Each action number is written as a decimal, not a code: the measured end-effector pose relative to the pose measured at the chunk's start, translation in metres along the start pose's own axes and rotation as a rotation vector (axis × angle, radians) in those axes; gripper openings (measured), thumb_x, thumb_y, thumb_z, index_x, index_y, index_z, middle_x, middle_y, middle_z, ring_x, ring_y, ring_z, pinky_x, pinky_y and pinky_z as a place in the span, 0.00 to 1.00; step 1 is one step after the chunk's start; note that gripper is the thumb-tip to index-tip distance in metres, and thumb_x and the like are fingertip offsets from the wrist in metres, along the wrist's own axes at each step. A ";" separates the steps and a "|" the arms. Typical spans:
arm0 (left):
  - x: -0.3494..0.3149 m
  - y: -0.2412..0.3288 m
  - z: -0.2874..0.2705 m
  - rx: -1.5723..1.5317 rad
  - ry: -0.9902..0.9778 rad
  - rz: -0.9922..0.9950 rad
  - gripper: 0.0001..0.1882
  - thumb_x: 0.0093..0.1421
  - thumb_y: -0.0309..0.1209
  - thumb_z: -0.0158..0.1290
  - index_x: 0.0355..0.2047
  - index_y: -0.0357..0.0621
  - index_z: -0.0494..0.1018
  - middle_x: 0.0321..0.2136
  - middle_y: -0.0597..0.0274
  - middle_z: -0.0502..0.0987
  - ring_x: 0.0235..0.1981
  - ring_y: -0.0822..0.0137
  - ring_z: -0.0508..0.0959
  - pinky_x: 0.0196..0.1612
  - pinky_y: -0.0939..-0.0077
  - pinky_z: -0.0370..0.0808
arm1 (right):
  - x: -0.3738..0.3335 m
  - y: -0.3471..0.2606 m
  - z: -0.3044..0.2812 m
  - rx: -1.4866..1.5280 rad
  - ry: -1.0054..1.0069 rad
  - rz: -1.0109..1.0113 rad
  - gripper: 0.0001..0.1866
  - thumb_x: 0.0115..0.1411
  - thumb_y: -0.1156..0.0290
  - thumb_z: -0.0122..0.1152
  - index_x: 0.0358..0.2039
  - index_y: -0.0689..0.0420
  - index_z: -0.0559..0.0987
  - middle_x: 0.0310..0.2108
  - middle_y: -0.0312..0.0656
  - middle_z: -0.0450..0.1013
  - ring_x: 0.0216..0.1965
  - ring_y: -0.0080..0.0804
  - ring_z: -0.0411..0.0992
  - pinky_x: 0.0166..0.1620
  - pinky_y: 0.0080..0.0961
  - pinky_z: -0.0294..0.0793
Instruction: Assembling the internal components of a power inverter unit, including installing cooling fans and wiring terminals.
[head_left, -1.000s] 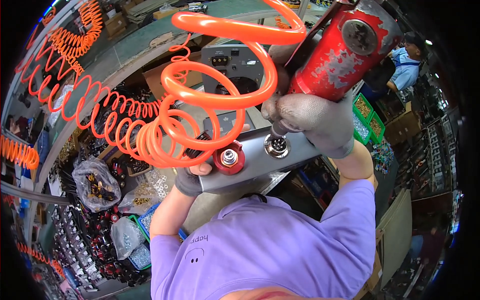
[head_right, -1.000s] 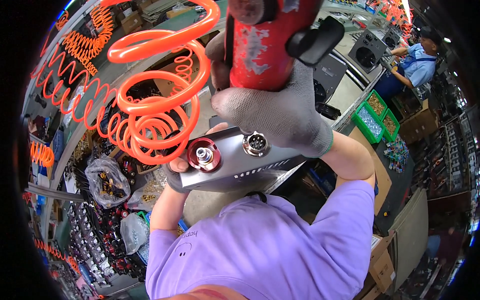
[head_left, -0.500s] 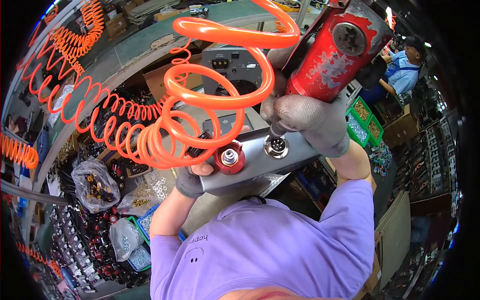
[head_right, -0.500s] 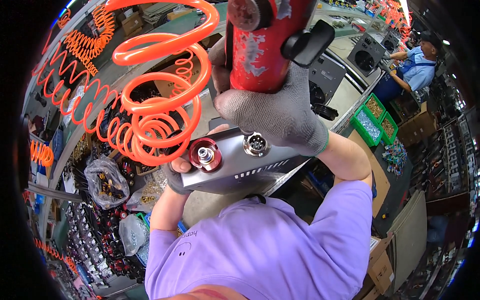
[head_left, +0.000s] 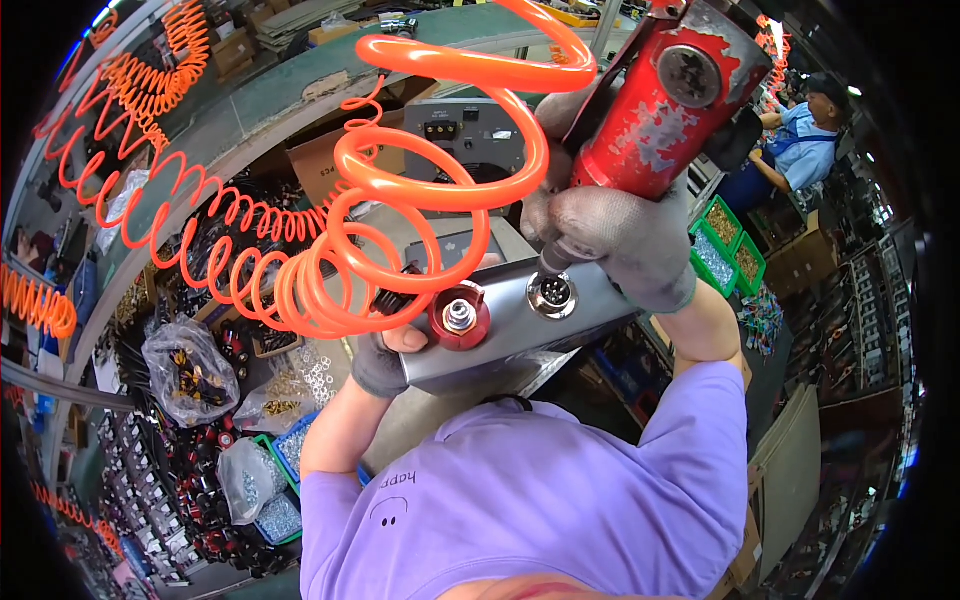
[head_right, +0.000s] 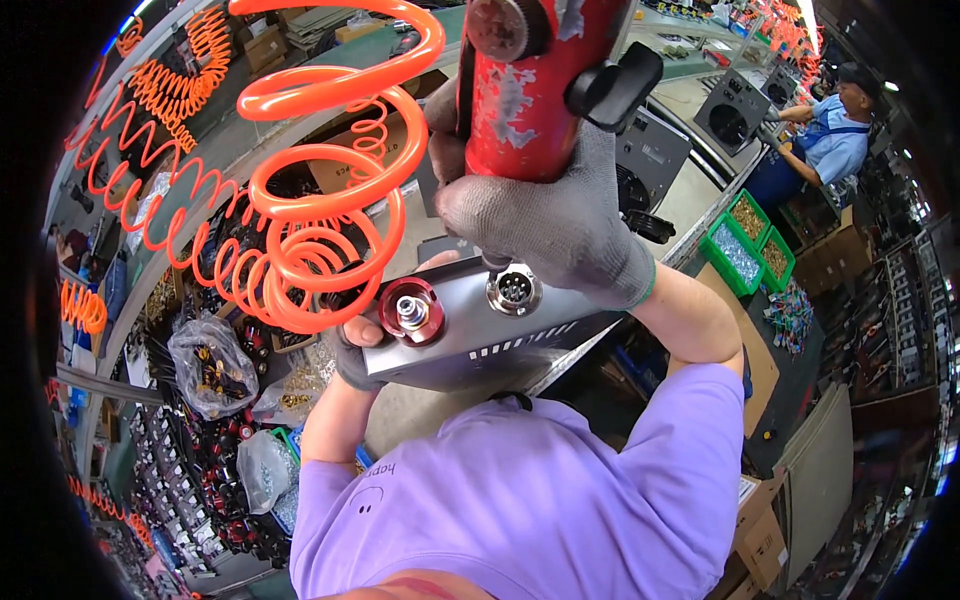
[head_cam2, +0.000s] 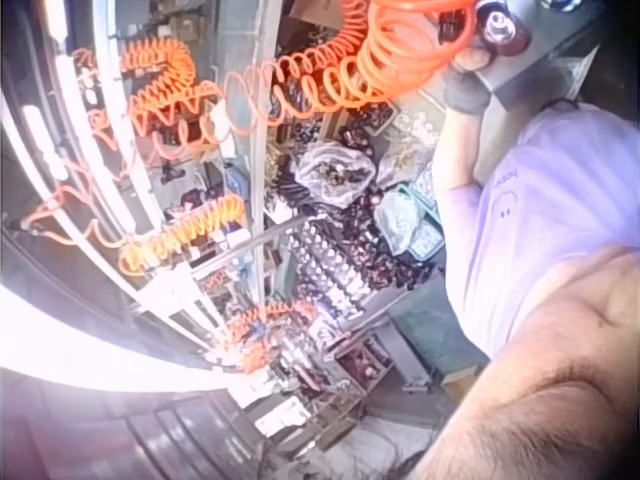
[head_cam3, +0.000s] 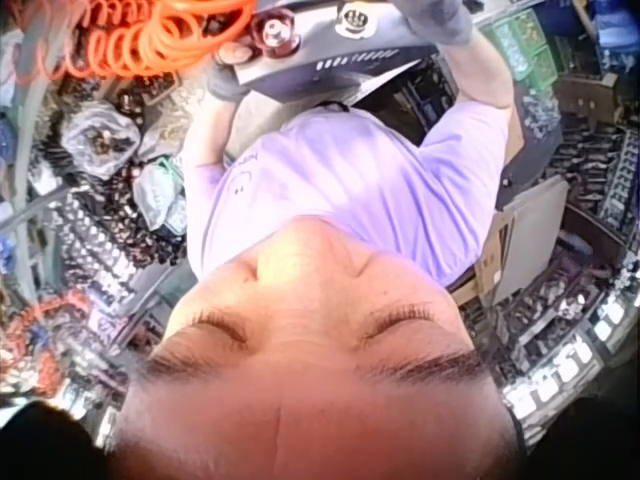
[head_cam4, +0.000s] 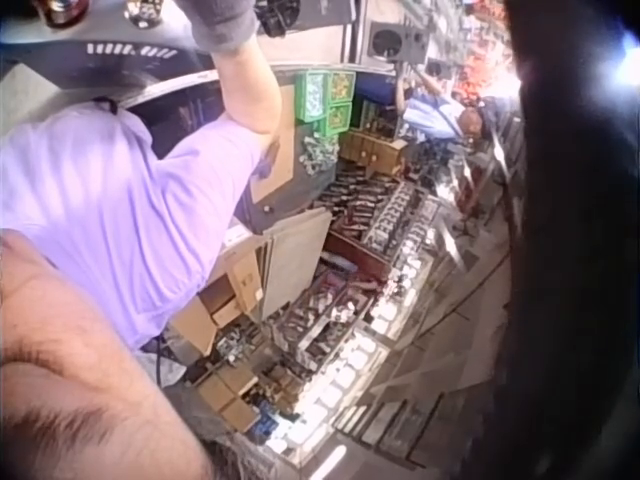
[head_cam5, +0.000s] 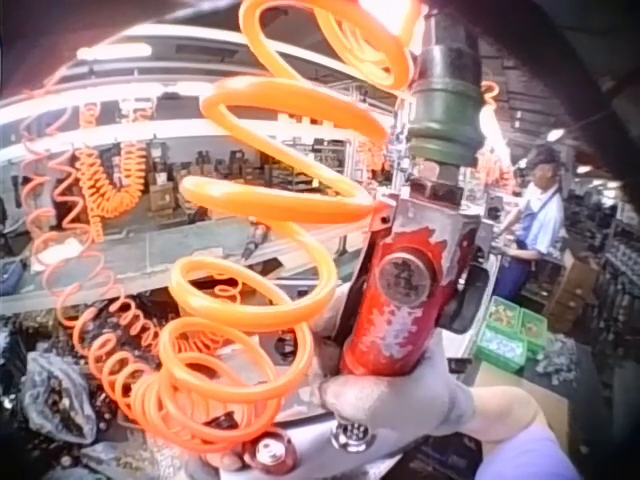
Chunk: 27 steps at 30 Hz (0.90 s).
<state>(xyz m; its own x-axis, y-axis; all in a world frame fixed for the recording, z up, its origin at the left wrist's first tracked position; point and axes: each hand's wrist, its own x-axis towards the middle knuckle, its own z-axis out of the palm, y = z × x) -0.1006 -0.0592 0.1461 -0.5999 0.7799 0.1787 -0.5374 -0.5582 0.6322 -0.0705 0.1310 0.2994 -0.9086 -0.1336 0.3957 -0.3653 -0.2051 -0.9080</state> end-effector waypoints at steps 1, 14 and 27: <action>-0.001 0.000 -0.001 0.000 0.021 0.007 0.54 0.31 0.40 0.68 0.57 0.31 0.56 0.57 0.45 0.59 0.55 0.58 0.66 0.56 0.65 0.66 | 0.000 0.000 0.001 0.000 0.000 0.000 0.20 0.40 0.82 0.59 0.38 0.62 0.73 0.26 0.35 0.70 0.27 0.18 0.68 0.31 0.17 0.69; 0.000 0.002 0.001 0.008 0.013 0.001 0.53 0.31 0.40 0.67 0.57 0.31 0.57 0.56 0.45 0.61 0.54 0.59 0.67 0.56 0.66 0.66 | -0.001 0.002 -0.001 -0.004 0.033 -0.020 0.22 0.39 0.81 0.61 0.40 0.62 0.73 0.29 0.37 0.71 0.29 0.21 0.70 0.33 0.20 0.71; -0.001 0.001 0.000 0.066 0.022 0.022 0.54 0.31 0.40 0.66 0.58 0.31 0.55 0.57 0.45 0.59 0.54 0.59 0.66 0.56 0.67 0.66 | -0.004 0.001 -0.002 0.009 0.007 0.035 0.21 0.39 0.81 0.61 0.38 0.61 0.72 0.27 0.36 0.69 0.28 0.21 0.69 0.30 0.19 0.70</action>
<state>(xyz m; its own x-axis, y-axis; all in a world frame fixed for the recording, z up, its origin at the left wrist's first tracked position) -0.1003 -0.0610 0.1472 -0.6242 0.7608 0.1774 -0.4838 -0.5548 0.6768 -0.0678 0.1328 0.2963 -0.9221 -0.1342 0.3628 -0.3315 -0.2096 -0.9199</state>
